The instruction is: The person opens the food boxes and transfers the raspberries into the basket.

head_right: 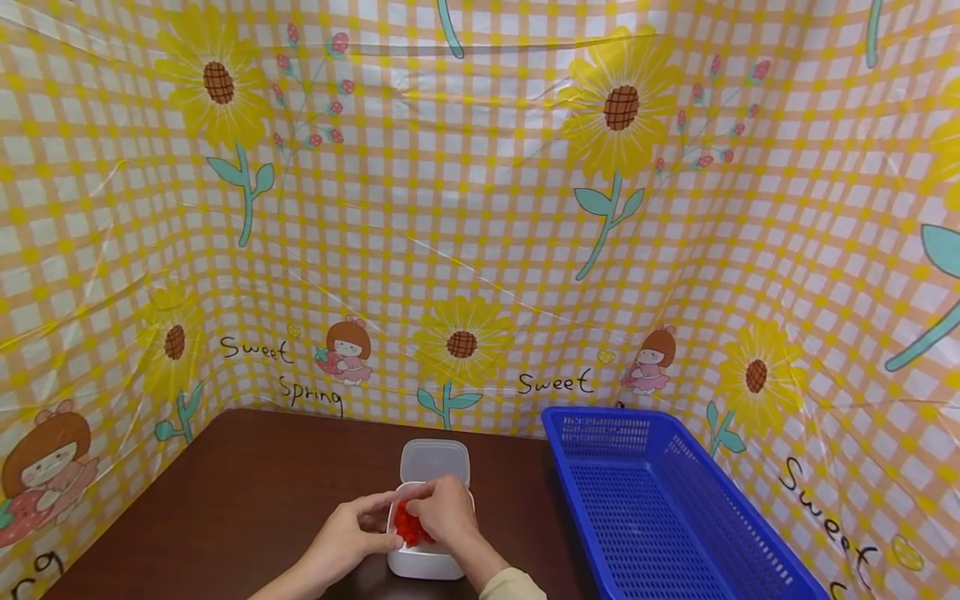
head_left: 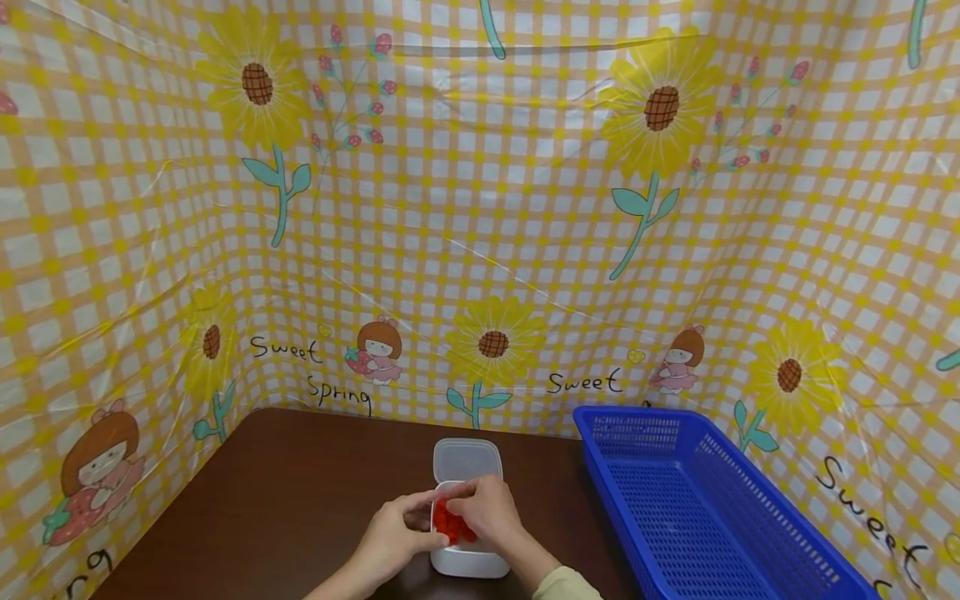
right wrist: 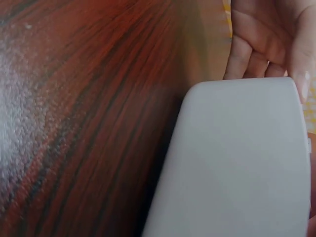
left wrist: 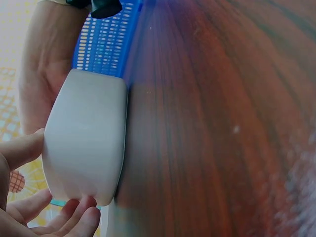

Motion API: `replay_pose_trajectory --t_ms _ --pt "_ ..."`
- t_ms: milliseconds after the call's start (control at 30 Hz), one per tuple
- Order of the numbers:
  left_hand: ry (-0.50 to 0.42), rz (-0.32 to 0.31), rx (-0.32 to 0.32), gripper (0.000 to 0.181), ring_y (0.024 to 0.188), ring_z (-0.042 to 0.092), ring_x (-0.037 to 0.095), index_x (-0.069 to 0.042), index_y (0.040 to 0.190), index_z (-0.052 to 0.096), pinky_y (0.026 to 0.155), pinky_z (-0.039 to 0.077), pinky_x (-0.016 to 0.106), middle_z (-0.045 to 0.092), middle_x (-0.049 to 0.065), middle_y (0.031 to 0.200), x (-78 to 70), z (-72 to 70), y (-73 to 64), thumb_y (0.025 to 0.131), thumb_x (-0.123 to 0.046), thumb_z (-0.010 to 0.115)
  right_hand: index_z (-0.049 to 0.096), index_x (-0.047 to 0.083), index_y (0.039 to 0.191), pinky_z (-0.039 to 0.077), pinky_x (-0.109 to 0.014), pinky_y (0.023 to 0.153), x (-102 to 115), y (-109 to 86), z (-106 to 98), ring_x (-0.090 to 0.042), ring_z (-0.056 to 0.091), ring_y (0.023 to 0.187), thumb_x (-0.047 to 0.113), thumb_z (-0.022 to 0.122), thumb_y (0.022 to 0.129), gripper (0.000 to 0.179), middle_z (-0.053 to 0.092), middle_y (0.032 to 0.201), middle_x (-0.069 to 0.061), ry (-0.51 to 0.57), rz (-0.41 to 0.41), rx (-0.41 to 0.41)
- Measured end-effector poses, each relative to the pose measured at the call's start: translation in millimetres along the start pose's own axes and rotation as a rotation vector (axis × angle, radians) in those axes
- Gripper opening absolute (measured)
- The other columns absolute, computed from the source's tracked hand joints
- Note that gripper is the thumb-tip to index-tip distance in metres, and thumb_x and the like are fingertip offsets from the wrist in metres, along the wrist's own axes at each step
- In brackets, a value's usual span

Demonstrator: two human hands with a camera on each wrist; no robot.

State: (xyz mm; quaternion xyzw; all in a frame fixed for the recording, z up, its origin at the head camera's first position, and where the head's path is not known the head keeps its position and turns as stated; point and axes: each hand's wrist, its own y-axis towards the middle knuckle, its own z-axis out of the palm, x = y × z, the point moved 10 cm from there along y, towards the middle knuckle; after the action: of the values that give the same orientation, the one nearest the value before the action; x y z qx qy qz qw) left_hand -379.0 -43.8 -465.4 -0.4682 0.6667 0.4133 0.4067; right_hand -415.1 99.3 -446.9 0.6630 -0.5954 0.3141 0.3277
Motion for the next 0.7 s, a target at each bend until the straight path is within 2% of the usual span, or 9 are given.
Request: replay_pose_trajectory --t_ms 133,367,500,700 --pt "-0.012 -0.002 0.002 0.062 0.088 0.064 0.018 -0.003 0.132 0.063 0.069 0.052 0.030 0.071 0.013 0.112 0.4 0.4 -0.3 0.076 -0.017 0.087 0.080 0.004 0.090 0.057 -0.030 0.058 2.4 -2.7 -2.2 -0.014 0.065 0.069 0.011 0.079 0.083 0.009 0.074 0.085 -0.006 -0.049 -0.028 -0.008" --pt "-0.017 -0.003 0.017 0.062 0.088 0.066 0.017 -0.002 0.133 0.063 0.071 0.052 0.029 0.071 0.012 0.113 3.7 0.6 -1.7 0.077 -0.017 0.085 0.079 0.007 0.082 0.051 -0.027 0.055 8.8 -8.3 -4.0 -0.013 0.060 0.065 0.012 0.077 0.078 0.006 0.073 0.076 -0.003 -0.143 -0.112 -0.067" --pt "-0.023 0.011 0.027 0.061 0.088 0.067 0.017 -0.001 0.133 0.063 0.071 0.052 0.026 0.070 0.014 0.113 3.1 1.9 -1.6 0.078 -0.016 0.085 0.078 0.009 0.080 0.049 -0.028 0.054 7.3 -8.2 -5.7 -0.013 0.058 0.065 0.013 0.076 0.077 0.005 0.073 0.075 -0.003 -0.185 -0.123 -0.103" --pt "-0.026 0.028 0.027 0.061 0.088 0.068 0.018 0.000 0.132 0.063 0.070 0.052 0.023 0.069 0.017 0.114 0.6 2.4 1.9 0.078 -0.016 0.085 0.078 0.009 0.080 0.049 -0.027 0.052 5.7 -4.1 -8.2 -0.012 0.057 0.063 0.014 0.076 0.078 0.005 0.072 0.074 -0.002 -0.193 -0.122 -0.113"
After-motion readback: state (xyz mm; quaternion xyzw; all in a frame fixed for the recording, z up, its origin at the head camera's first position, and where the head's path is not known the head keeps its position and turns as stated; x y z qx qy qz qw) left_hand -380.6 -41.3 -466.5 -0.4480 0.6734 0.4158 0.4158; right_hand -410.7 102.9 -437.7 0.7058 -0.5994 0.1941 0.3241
